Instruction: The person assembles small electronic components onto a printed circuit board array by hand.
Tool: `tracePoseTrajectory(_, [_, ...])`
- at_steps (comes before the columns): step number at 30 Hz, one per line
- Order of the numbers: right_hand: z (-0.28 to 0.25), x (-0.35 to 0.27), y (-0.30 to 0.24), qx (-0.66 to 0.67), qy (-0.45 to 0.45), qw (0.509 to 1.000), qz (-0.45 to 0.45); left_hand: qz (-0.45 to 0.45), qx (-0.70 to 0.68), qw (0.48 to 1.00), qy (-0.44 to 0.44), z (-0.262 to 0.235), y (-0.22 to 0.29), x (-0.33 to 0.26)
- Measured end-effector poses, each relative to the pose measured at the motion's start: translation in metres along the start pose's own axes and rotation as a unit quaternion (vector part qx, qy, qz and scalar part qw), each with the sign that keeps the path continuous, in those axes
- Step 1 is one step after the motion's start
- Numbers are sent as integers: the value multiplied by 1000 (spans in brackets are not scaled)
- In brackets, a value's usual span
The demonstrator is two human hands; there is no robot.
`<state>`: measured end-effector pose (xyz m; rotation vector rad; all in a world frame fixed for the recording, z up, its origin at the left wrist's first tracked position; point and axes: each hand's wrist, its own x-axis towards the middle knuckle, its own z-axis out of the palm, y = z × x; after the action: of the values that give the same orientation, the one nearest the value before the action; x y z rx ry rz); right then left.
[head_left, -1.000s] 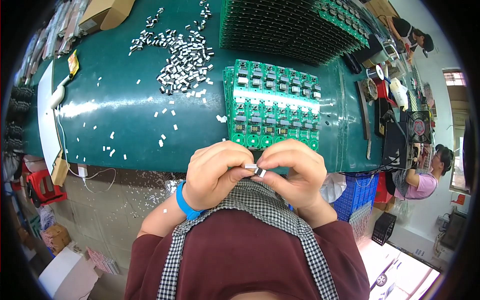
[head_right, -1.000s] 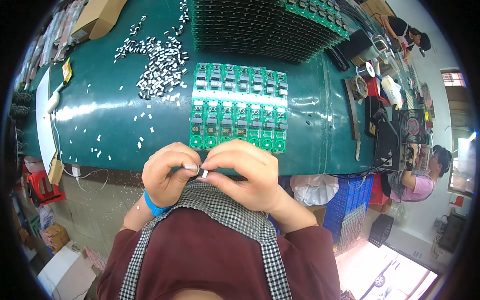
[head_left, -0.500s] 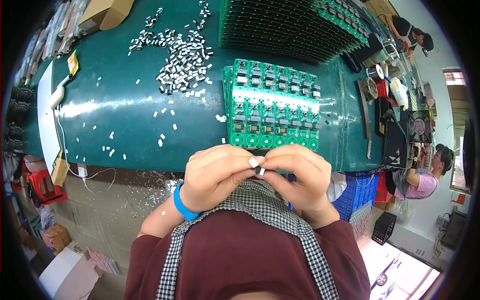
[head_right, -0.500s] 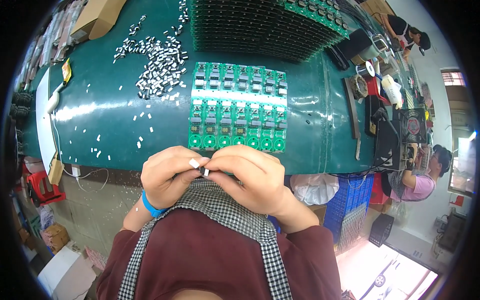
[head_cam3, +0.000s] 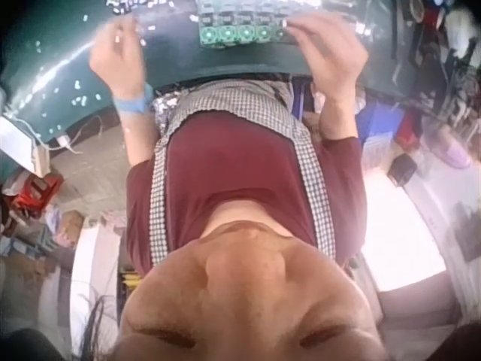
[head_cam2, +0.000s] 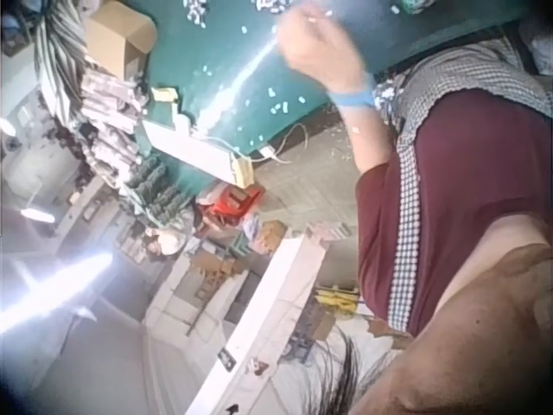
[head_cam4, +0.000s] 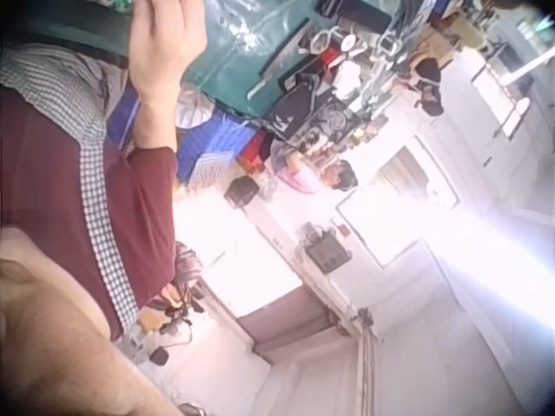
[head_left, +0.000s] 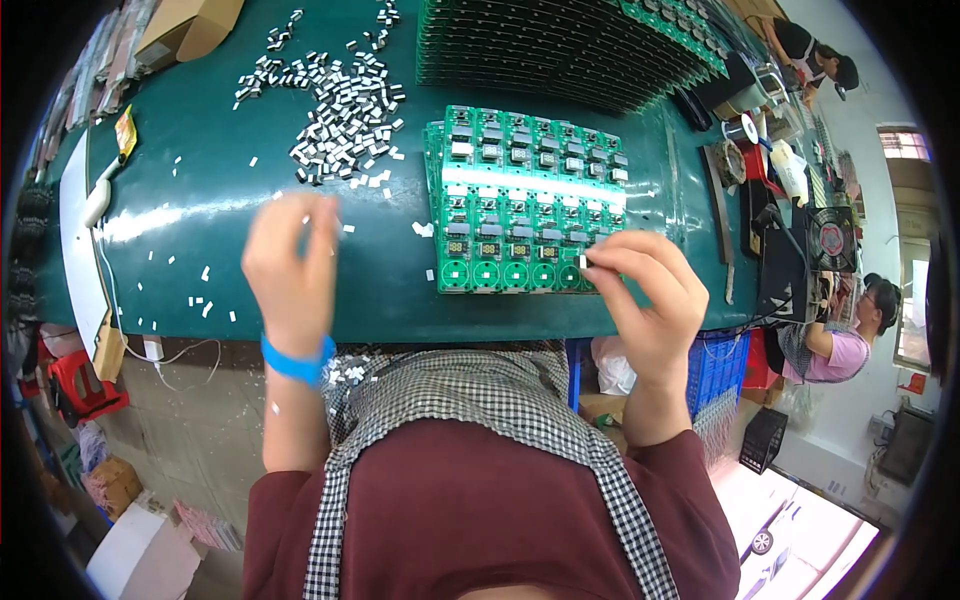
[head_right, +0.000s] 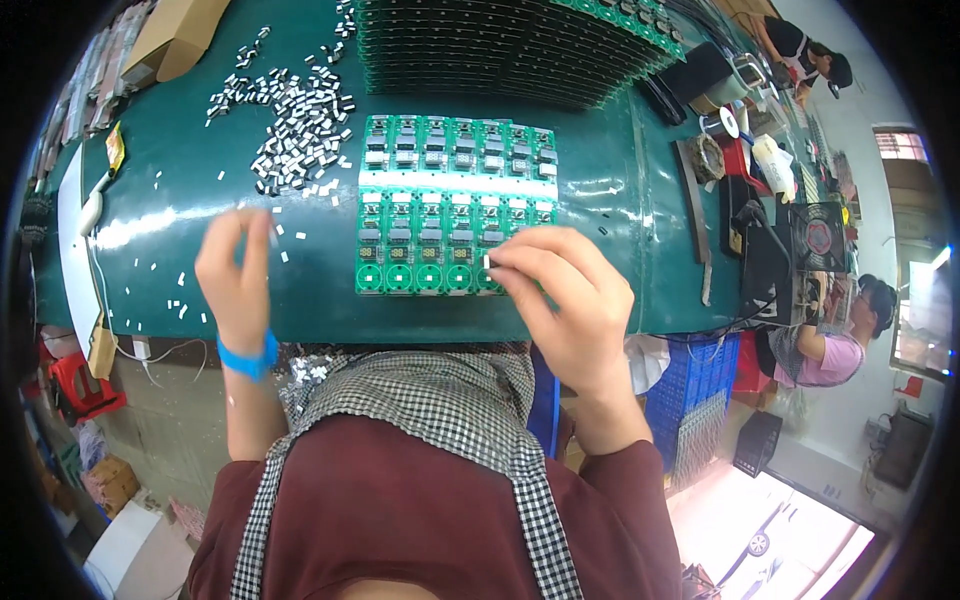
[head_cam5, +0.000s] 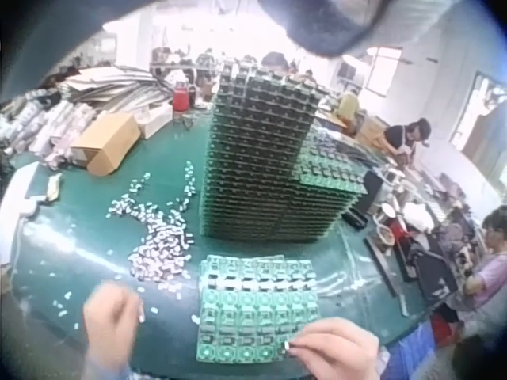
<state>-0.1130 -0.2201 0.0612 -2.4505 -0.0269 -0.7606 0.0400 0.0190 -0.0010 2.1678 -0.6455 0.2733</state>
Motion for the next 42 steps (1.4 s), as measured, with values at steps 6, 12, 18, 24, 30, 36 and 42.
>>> tracePoseTrajectory(6, [0,1,3,-88,-69,993,-29,25,283,959,-9,26,-81,18])
tracePoseTrajectory(12, [1,2,4,-106,-69,991,-35,17,191,980,-46,29,-71,21])
tracePoseTrajectory(18, [2,5,4,-112,-77,990,-40,10,153,987,-47,25,-75,19])
tracePoseTrajectory(24, [2,6,-1,-105,-73,992,-23,43,197,980,3,19,-75,14])
tracePoseTrajectory(30, [0,3,-9,-101,-5,995,-24,-6,94,994,59,11,-72,10])
tracePoseTrajectory(36, [10,0,-22,20,8,999,-43,-192,-311,931,16,3,-44,4])
tracePoseTrajectory(42, [37,9,-47,202,-24,979,28,-135,-592,769,-201,-12,46,-18])
